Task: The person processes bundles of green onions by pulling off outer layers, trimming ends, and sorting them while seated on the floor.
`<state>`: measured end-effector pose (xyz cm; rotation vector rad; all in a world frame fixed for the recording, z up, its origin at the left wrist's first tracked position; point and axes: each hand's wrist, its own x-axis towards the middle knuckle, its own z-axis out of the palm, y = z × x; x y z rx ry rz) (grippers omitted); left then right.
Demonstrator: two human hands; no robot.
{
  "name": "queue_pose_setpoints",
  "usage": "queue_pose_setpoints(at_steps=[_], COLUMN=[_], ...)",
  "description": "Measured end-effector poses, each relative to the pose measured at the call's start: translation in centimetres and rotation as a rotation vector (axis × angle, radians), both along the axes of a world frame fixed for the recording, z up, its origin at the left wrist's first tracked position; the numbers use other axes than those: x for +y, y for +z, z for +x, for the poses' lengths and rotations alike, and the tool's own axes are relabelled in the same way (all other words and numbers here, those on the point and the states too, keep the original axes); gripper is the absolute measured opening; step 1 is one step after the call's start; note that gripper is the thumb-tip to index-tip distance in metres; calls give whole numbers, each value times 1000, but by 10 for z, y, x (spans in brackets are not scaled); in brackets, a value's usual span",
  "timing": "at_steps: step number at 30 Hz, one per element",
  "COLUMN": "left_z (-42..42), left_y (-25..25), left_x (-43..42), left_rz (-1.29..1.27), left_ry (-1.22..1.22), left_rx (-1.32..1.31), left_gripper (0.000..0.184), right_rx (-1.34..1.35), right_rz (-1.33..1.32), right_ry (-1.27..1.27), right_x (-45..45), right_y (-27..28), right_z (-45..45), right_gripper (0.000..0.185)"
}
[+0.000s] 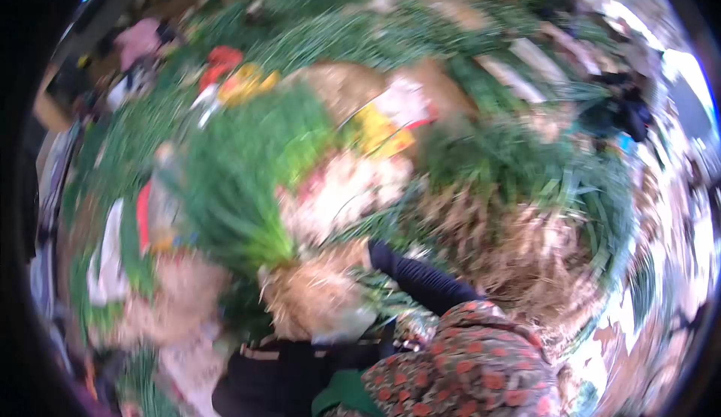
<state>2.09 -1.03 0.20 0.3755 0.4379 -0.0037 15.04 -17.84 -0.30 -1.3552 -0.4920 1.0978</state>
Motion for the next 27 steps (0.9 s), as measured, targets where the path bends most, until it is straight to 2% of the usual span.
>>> queue_pose_setpoints(at_steps=[2,5,6,7,8,9,10,11,13,15,17,18,20,21,22,23,25,26,27], left_z=[12,22,22,25,25,29,31,32,38,44,49,46,49,54,59,64,71,73,75], left_y=[2,12,15,18,23,27,33,37,43,37,26,24,5,-5,-7,-9,-14,-17,-21], left_x=[-7,-17,-17,-18,-16,-18,-21,-25,-39,-50,-63,-68,-57,-51,-48,-42,-31,-32,-33], left_rz=[-2,-15,-23,-40,-46,-72,-104,-147,-233,-275,-115,-117,-974,-1188,-1398,-1388,-1365,-1158,-947], left_ry=[-49,-57,-54,-49,-50,-48,-49,-48,-93,-155,-67,-40,-151,-188,-234,-264,-317,-245,-183], left_rx=[-40,-83,-99,-123,-141,-176,-211,-250,-283,-235,-175,-207,-191,-194,-178,-180,-177,-209,-217], left_gripper=[50,50,50,50,50,50,50,50,51,52,53,53,53,52,51,49,46,44,42], right_rx=[-120,-123,-121,-247,-518,-736,-819,-865,-895,-539,-311,-690,-1019,-1093,-1198,-1300,-1333,-1049,-894], right_rz=[1,-131,47,-127,-533,-845,-893,-884,1,339,320,244,121,58,114,173,407,465,422], right_ry=[-100,-153,-267,-220,31,391,510,261,-416,-590,-246,-319,-388,-349,-353,-363,-567,-634,-614], right_x=[-17,-80,-105,-131,-149,-159,-162,-150,-124,-88,-51,-41,-36,-35,-40,-42,-32,-30,-27], right_y=[0,13,8,-7,-24,-37,-39,-2,-5,84,79,80,91,76,76,76,67,48,29], right_z=[7,20,16,13,1,-17,-30,-37,-17,-22,-21,-30,-45,-41,-41,-43,-33,-33,-31], right_gripper=[27,31,26,32,40,48,56,56,50,44,39,36,30,27,27,28,38,46,53])
